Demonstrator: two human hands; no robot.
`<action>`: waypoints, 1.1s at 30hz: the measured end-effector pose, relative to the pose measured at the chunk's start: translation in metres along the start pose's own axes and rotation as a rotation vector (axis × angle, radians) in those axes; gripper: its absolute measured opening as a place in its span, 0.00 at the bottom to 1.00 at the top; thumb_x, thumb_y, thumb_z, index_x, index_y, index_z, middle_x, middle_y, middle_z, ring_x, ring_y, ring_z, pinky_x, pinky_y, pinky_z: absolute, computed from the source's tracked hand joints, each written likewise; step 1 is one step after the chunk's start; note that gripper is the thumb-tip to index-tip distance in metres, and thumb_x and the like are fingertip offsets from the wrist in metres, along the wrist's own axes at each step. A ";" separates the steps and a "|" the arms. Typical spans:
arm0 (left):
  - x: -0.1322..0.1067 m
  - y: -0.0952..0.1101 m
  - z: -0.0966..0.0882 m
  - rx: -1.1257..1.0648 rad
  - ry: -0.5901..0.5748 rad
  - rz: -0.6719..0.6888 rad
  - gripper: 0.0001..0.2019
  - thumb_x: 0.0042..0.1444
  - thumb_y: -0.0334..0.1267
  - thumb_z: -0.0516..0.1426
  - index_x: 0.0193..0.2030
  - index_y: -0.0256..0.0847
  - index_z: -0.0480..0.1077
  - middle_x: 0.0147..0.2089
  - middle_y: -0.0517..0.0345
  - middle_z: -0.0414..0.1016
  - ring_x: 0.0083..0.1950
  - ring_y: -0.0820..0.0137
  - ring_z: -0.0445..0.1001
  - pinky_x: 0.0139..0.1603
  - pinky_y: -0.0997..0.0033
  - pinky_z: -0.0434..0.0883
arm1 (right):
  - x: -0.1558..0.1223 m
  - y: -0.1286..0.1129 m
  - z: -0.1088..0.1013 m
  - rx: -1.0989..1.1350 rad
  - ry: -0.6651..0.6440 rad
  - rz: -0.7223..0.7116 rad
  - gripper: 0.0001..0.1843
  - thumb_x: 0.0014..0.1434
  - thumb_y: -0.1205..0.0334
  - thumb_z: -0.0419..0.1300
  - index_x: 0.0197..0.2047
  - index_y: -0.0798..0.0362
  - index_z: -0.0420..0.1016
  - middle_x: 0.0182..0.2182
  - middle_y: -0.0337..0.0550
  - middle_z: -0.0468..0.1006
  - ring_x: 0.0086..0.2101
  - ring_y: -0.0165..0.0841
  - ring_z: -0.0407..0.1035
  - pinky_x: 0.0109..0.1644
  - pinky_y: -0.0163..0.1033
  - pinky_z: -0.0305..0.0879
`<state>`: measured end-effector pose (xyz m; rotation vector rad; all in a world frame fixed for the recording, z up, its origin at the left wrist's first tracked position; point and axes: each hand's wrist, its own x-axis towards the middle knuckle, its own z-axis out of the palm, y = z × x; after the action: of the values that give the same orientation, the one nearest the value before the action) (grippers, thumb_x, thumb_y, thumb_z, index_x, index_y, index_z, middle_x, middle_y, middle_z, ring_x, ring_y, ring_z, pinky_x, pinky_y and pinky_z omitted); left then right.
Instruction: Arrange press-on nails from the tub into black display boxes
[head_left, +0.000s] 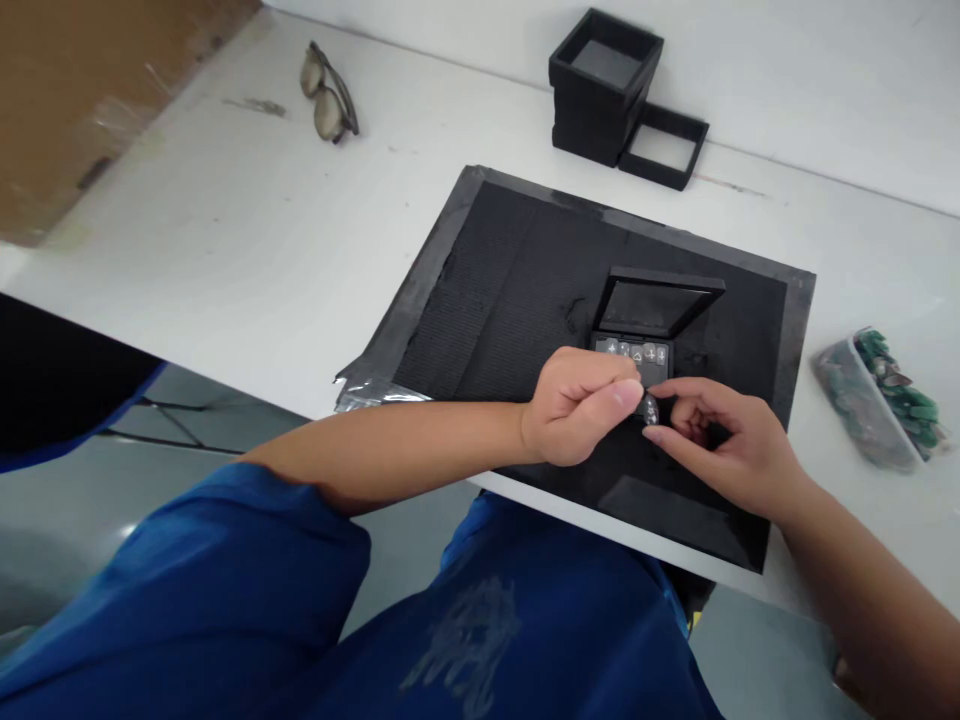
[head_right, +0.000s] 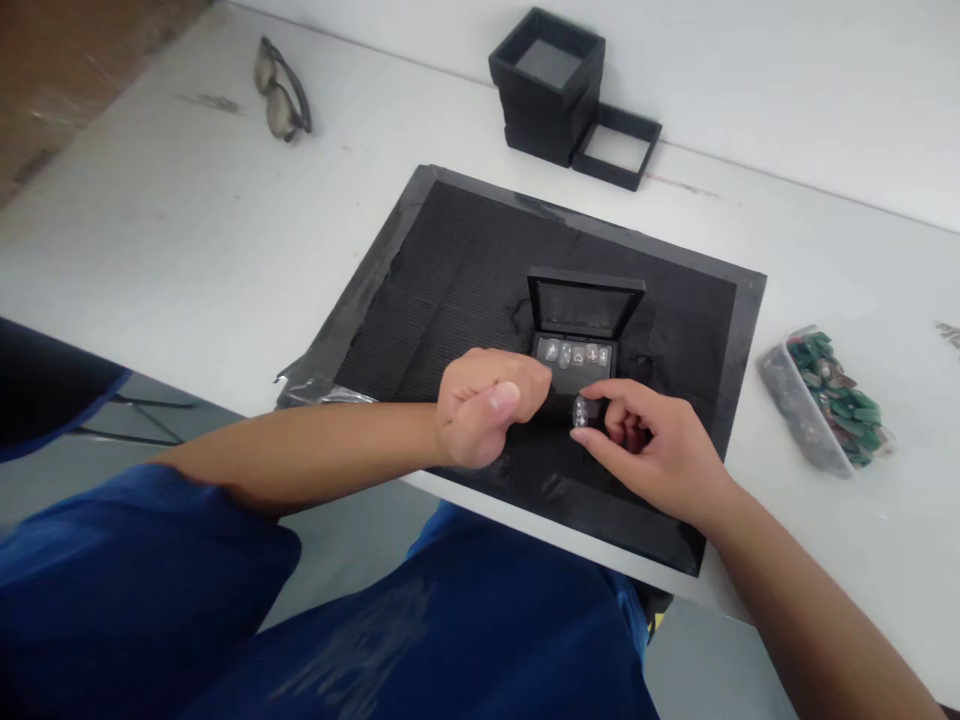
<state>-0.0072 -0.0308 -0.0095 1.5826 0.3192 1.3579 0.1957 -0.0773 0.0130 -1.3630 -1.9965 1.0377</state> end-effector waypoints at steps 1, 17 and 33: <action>0.001 -0.003 -0.002 0.036 -0.038 0.050 0.22 0.69 0.40 0.50 0.21 0.40 0.55 0.19 0.66 0.54 0.21 0.78 0.54 0.26 0.73 0.56 | 0.006 -0.001 0.000 -0.047 -0.014 0.021 0.14 0.62 0.54 0.65 0.50 0.48 0.76 0.23 0.30 0.67 0.22 0.24 0.62 0.27 0.32 0.63; 0.017 0.009 -0.005 0.436 -0.153 0.348 0.23 0.59 0.38 0.50 0.13 0.43 0.53 0.13 0.64 0.59 0.16 0.75 0.54 0.22 0.66 0.57 | 0.002 0.001 0.000 -0.351 0.055 -0.120 0.11 0.67 0.56 0.60 0.48 0.48 0.79 0.25 0.34 0.72 0.24 0.26 0.67 0.28 0.33 0.62; 0.030 0.022 0.006 0.240 -0.826 -0.041 0.25 0.52 0.40 0.61 0.09 0.43 0.58 0.19 0.68 0.70 0.15 0.79 0.49 0.16 0.65 0.50 | 0.008 0.005 0.009 -0.411 0.098 -0.202 0.12 0.69 0.57 0.58 0.46 0.50 0.83 0.25 0.38 0.77 0.26 0.27 0.71 0.27 0.33 0.61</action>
<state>0.0001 -0.0226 0.0263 2.1689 0.0000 0.5533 0.1886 -0.0715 0.0040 -1.3412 -2.2983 0.4772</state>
